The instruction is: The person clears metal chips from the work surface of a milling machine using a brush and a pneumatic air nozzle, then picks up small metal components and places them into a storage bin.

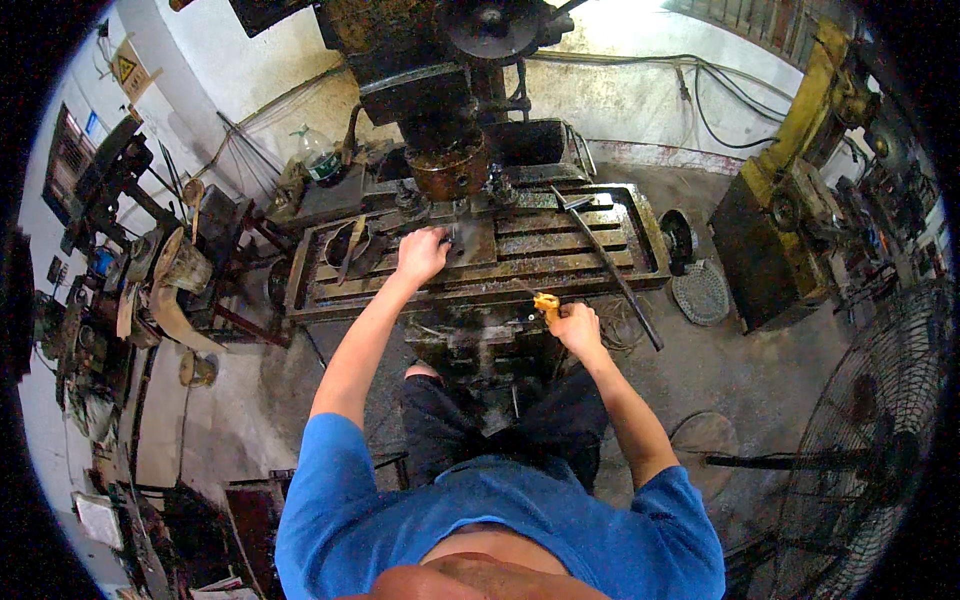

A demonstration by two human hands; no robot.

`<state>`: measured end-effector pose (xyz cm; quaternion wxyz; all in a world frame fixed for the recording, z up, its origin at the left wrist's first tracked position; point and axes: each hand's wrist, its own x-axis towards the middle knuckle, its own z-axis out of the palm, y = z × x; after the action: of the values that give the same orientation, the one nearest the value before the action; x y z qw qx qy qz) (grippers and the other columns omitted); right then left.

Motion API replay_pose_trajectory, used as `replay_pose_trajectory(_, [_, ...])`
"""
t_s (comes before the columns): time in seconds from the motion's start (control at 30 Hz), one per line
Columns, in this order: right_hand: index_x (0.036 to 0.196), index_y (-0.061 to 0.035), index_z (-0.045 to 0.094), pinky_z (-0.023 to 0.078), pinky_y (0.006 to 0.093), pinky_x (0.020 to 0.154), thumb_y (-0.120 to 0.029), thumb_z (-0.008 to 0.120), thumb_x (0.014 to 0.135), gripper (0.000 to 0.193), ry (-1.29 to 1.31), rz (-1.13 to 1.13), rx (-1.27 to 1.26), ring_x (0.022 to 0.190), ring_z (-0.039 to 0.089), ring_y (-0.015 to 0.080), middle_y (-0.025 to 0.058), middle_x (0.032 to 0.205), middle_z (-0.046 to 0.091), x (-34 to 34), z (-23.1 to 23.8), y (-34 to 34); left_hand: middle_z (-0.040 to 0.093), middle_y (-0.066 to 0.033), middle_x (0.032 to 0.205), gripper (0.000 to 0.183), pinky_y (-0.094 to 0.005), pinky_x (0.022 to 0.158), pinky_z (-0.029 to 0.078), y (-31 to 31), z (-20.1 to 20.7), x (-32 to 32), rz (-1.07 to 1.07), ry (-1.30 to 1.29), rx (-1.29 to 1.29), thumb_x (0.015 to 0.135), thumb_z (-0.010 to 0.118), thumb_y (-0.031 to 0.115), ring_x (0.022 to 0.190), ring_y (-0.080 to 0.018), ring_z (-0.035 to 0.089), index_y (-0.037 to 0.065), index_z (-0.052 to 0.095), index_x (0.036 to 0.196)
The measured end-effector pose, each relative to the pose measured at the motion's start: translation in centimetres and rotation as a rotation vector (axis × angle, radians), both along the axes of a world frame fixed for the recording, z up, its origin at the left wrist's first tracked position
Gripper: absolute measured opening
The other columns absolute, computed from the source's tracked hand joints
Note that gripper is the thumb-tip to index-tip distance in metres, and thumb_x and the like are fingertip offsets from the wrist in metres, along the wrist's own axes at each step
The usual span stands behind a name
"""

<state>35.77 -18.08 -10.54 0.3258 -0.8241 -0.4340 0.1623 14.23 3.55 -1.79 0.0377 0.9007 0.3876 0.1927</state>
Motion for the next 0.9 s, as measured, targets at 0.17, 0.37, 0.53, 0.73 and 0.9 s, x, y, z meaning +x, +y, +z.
replay_pose_trajectory(0.17, [0.09,0.0027,0.063,0.049,0.0337,0.07,-0.02,0.058,0.053,0.043,0.135,0.14,0.03,0.076,0.063,0.0307,0.0199,0.077,0.063,1.2,1.4,-2.9,0.061,-0.0164,0.082,0.021,-0.0428,0.066,0.048,1.6,-0.7,3.1,0.005,-0.026,0.021,0.074,0.057,0.017,0.076,-0.0329,0.06,0.007,0.061,0.091])
replay_pose_trajectory(0.37, [0.09,0.0019,0.064,0.048,0.0293,0.067,-0.018,0.06,0.054,0.042,0.194,0.204,0.038,0.073,0.063,0.0196,0.0146,0.076,0.065,3.8,7.8,-4.6,0.061,-0.0154,0.076,0.014,-0.0438,0.061,0.048,2.2,-2.1,4.3,0.09,-0.186,0.122,0.075,0.056,0.016,0.069,-0.0333,0.06,0.006,0.059,0.085])
replay_pose_trajectory(0.53, [0.096,0.0025,0.062,0.046,0.0291,0.079,0.002,0.052,0.059,0.038,-0.086,0.19,0.712,0.087,0.059,0.0167,0.0087,0.089,0.063,9.9,21.5,-0.6,0.062,-0.0155,0.076,0.028,-0.0422,0.066,0.049,3.0,-1.4,4.3,0.285,-0.211,-0.074,0.069,0.066,0.026,0.073,-0.0321,0.061,0.006,0.061,0.088])
replay_pose_trajectory(0.73, [0.121,0.0021,0.043,0.021,0.0449,0.106,-0.029,0.051,0.075,0.056,0.296,0.654,1.398,0.122,0.037,0.0312,0.0199,0.124,0.045,9.5,45.8,1.1,0.063,-0.0154,0.078,0.03,-0.041,0.069,0.049,4.1,-0.8,4.5,0.277,-0.132,-0.139,0.067,0.068,0.029,0.078,-0.0317,0.061,0.008,0.064,0.089])
replay_pose_trajectory(0.9, [0.103,0.0047,0.051,0.033,0.0463,0.097,-0.037,0.056,0.067,0.055,0.105,0.721,1.378,0.106,0.049,0.0394,0.0266,0.105,0.053,10.5,40.2,-1.4,0.062,-0.0175,0.077,0.034,-0.041,0.068,0.049,4.2,-0.9,4.7,0.318,-0.188,-0.178,0.065,0.07,0.032,0.076,-0.0326,0.06,0.002,0.063,0.079])
